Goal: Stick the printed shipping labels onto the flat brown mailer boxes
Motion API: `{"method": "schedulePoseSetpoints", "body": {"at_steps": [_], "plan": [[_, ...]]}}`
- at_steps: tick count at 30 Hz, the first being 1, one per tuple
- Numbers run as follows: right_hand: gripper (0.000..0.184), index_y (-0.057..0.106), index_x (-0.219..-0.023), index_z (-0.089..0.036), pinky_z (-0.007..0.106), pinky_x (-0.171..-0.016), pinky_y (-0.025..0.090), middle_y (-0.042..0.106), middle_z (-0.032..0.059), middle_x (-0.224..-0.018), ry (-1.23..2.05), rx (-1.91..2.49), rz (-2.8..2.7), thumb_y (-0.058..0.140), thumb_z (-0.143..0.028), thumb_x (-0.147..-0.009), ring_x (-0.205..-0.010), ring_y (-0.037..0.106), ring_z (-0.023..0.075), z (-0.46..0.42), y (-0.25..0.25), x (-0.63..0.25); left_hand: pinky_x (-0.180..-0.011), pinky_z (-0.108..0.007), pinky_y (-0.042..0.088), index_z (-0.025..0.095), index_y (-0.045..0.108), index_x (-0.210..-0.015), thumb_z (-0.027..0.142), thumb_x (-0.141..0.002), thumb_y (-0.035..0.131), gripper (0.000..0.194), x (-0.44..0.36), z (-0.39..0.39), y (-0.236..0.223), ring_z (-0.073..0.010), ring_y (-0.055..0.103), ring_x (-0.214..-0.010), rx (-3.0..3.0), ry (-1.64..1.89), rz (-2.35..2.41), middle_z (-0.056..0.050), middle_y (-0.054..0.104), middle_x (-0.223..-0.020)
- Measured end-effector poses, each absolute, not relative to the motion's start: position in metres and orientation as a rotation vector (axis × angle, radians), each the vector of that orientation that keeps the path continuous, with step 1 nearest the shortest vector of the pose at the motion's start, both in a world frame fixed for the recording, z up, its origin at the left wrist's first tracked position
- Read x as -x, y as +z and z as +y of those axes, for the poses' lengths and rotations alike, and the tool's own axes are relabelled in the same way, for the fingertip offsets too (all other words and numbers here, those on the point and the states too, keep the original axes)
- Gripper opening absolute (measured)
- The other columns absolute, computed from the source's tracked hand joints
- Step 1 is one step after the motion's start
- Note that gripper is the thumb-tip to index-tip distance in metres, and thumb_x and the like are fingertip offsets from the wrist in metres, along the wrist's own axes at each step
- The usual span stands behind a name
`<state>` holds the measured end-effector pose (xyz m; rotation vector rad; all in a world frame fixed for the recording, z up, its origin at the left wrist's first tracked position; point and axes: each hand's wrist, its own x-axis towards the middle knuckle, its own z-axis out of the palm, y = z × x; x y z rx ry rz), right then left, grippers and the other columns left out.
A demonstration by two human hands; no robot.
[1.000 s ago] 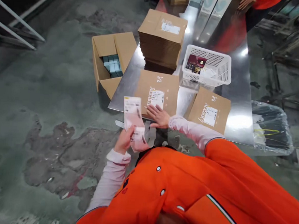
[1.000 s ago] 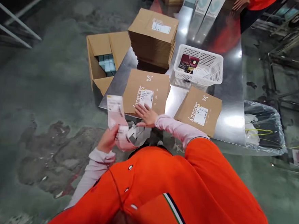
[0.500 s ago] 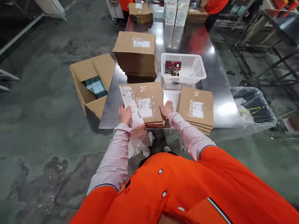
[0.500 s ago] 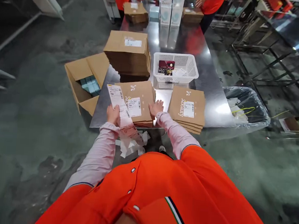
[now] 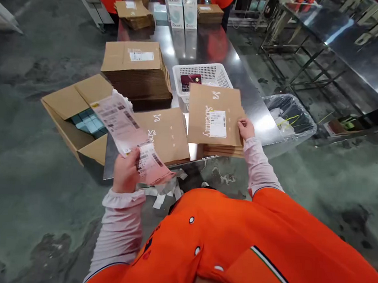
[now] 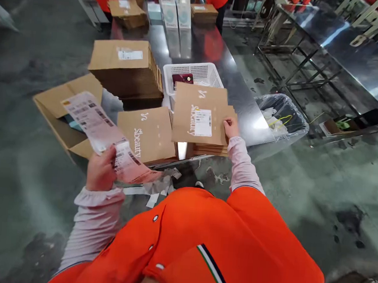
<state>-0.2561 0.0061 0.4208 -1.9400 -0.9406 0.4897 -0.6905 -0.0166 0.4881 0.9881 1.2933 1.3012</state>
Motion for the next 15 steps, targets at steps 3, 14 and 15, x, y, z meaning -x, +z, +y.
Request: {"method": "schedulePoseSetpoints", "body": {"at_steps": [3, 14, 15], "plan": [[0.056, 0.06, -0.113, -0.012, 0.052, -0.099, 0.044, 0.058, 0.0206, -0.126, 0.512, 2.122, -1.178, 0.076, -0.044, -0.07, -0.115, 0.055, 0.0326, 0.001, 0.43, 0.294, -0.067, -0.029, 0.056, 0.013, 0.066, -0.096, 0.049, -0.058, 0.083, 0.055, 0.669, -0.037, 0.476, -0.0185, 0.066, -0.071, -0.915, 1.247, 1.257, -0.006, 0.071, -0.083], [0.046, 0.07, -0.099, -0.013, 0.033, -0.077, 0.055, 0.073, 0.0079, -0.095, 1.392, 1.12, -1.513, 0.075, -0.048, -0.07, -0.084, 0.068, 0.0205, -0.027, 0.428, 0.507, -0.068, -0.027, 0.048, 0.013, 0.069, -0.076, 0.05, -0.059, 0.081, 0.043, 0.664, -0.032, 0.451, -0.016, 0.06, -0.069, -1.041, 1.208, 1.224, -0.005, 0.067, -0.073], [0.042, 0.07, -0.097, -0.013, 0.032, -0.075, 0.055, 0.074, 0.0077, -0.092, 1.35, 1.146, -1.532, 0.075, -0.045, -0.07, -0.081, 0.068, 0.0198, -0.021, 0.433, 0.505, -0.065, -0.026, 0.046, 0.012, 0.068, -0.073, 0.05, -0.059, 0.08, 0.042, 0.664, -0.033, 0.448, -0.0144, 0.057, -0.065, -1.023, 1.197, 1.229, -0.004, 0.066, -0.07]]}}
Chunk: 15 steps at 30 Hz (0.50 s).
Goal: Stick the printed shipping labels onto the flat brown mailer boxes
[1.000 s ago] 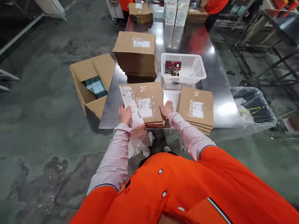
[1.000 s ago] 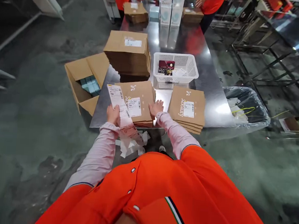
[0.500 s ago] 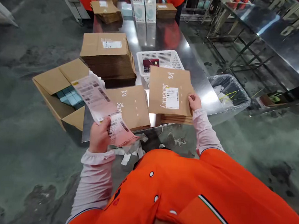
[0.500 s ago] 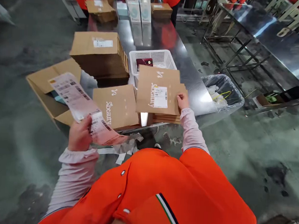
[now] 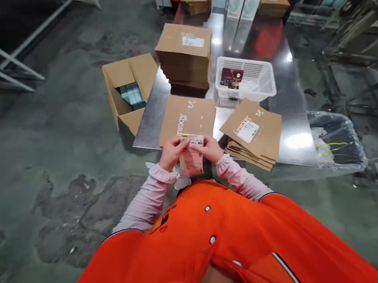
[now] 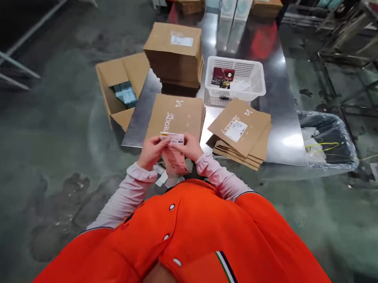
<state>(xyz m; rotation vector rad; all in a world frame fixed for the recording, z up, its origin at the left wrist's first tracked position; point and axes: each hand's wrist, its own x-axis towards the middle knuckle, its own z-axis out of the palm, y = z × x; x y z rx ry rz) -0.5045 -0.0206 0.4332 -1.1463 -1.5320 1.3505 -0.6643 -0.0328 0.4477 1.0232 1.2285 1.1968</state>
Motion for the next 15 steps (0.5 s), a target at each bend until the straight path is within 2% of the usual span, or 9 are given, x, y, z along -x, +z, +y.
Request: {"method": "schedulePoseSetpoints", "body": {"at_steps": [3, 6, 7, 9, 12, 15], "plan": [[0.026, 0.073, -0.088, -0.014, 0.029, -0.071, 0.054, 0.074, 0.0063, -0.084, 1.193, 1.219, -1.613, 0.072, -0.037, -0.075, -0.076, 0.067, 0.0174, -0.001, 0.448, 0.499, -0.058, -0.023, 0.04, 0.013, 0.063, -0.063, 0.051, -0.063, 0.077, 0.041, 0.659, -0.037, 0.433, -0.0103, 0.049, -0.057, -0.986, 1.25, 1.28, 0.0, 0.058, -0.06], [0.018, 0.073, -0.08, -0.015, 0.027, -0.066, 0.052, 0.073, 0.0043, -0.076, 1.209, 1.265, -1.693, 0.073, -0.032, -0.074, -0.069, 0.066, 0.0157, 0.009, 0.451, 0.502, -0.05, -0.021, 0.032, 0.015, 0.053, -0.053, 0.052, -0.068, 0.073, 0.044, 0.652, -0.04, 0.418, -0.008, 0.04, -0.051, -0.947, 1.389, 1.418, 0.004, 0.047, -0.051], [0.018, 0.072, -0.078, -0.015, 0.027, -0.064, 0.051, 0.071, 0.0038, -0.072, 1.245, 1.284, -1.702, 0.073, -0.032, -0.074, -0.067, 0.065, 0.0153, 0.012, 0.449, 0.505, -0.05, -0.021, 0.032, 0.016, 0.052, -0.052, 0.052, -0.069, 0.073, 0.045, 0.651, -0.039, 0.413, -0.0079, 0.039, -0.05, -0.929, 1.419, 1.451, 0.004, 0.046, -0.05], [0.018, 0.071, -0.075, -0.014, 0.027, -0.065, 0.05, 0.069, 0.0034, -0.07, 1.243, 1.318, -1.736, 0.073, -0.032, -0.074, -0.067, 0.064, 0.0153, 0.021, 0.442, 0.51, -0.052, -0.021, 0.036, 0.015, 0.059, -0.058, 0.052, -0.068, 0.074, 0.041, 0.654, -0.035, 0.403, -0.009, 0.046, -0.053, -0.884, 1.401, 1.439, 0.002, 0.054, -0.055], [0.016, 0.071, -0.073, -0.014, 0.032, -0.084, 0.049, 0.067, 0.0061, -0.088, 0.959, 1.371, -1.828, 0.075, -0.03, -0.072, -0.087, 0.063, 0.0173, 0.056, 0.428, 0.518, -0.065, -0.026, 0.047, 0.012, 0.071, -0.082, 0.047, -0.057, 0.083, 0.044, 0.665, -0.03, 0.382, -0.0153, 0.061, -0.067, -0.771, 1.143, 1.282, -0.005, 0.07, -0.078], [0.016, 0.073, -0.076, -0.015, 0.036, -0.1, 0.042, 0.062, 0.0084, -0.108, 0.686, 1.559, -1.863, 0.076, -0.029, -0.071, -0.105, 0.056, 0.0211, 0.109, 0.411, 0.525, -0.077, -0.034, 0.051, 0.01, 0.072, -0.092, 0.043, -0.047, 0.089, 0.059, 0.678, -0.04, 0.35, -0.0233, 0.067, -0.081, -0.631, 0.933, 1.191, -0.013, 0.073, -0.094]]}}
